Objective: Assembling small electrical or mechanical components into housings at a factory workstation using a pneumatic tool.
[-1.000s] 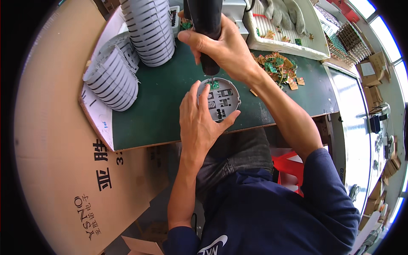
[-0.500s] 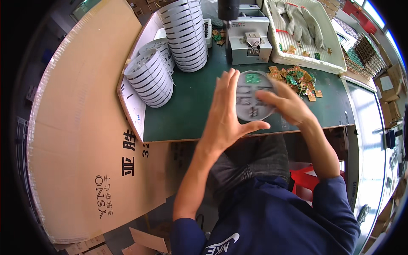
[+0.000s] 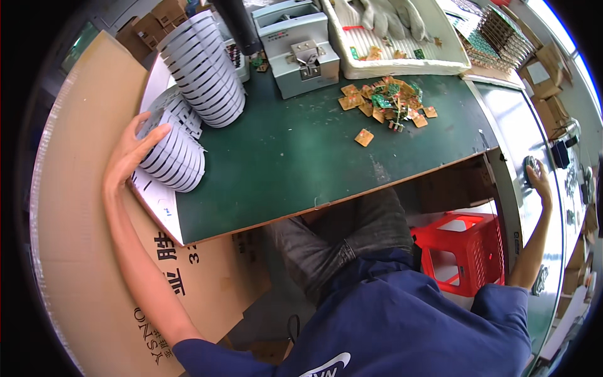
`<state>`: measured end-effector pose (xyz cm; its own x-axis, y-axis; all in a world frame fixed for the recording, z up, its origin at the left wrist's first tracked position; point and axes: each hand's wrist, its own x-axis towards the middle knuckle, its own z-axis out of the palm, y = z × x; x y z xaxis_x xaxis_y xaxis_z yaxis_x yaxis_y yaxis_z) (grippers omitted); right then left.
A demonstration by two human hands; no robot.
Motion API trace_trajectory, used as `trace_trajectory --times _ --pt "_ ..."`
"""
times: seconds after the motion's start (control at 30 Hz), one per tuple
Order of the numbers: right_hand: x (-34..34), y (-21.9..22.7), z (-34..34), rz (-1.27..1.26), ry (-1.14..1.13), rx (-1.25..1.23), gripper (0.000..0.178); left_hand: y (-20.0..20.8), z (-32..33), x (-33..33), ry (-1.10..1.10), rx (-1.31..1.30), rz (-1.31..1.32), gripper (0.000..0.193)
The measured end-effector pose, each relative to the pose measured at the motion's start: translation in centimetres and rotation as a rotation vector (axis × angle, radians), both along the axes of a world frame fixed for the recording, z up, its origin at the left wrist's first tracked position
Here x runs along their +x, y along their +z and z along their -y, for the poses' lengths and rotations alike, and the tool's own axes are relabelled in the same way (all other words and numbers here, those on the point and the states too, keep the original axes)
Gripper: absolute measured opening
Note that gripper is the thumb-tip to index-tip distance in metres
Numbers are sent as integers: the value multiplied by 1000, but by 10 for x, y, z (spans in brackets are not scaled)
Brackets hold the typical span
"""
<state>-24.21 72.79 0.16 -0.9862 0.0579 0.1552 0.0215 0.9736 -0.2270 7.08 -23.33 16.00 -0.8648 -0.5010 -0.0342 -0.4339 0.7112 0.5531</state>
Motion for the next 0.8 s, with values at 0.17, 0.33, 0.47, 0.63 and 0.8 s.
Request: trace_trajectory --times 0.17,0.33,0.47,0.63,0.8 --pt "32 43 195 -320 222 -112 50 14 -24 12 86 -74 -226 93" --pt "122 75 439 75 952 -478 47 -2 -128 30 22 4 -427 81" --pt "111 42 500 -77 1277 -248 39 -71 -200 12 -279 -156 -405 84" --pt "95 38 515 100 1317 -241 30 -142 -217 -5 -198 -210 -358 103" --pt "97 32 512 23 1256 -356 23 -135 -202 -4 -226 -142 -295 114"
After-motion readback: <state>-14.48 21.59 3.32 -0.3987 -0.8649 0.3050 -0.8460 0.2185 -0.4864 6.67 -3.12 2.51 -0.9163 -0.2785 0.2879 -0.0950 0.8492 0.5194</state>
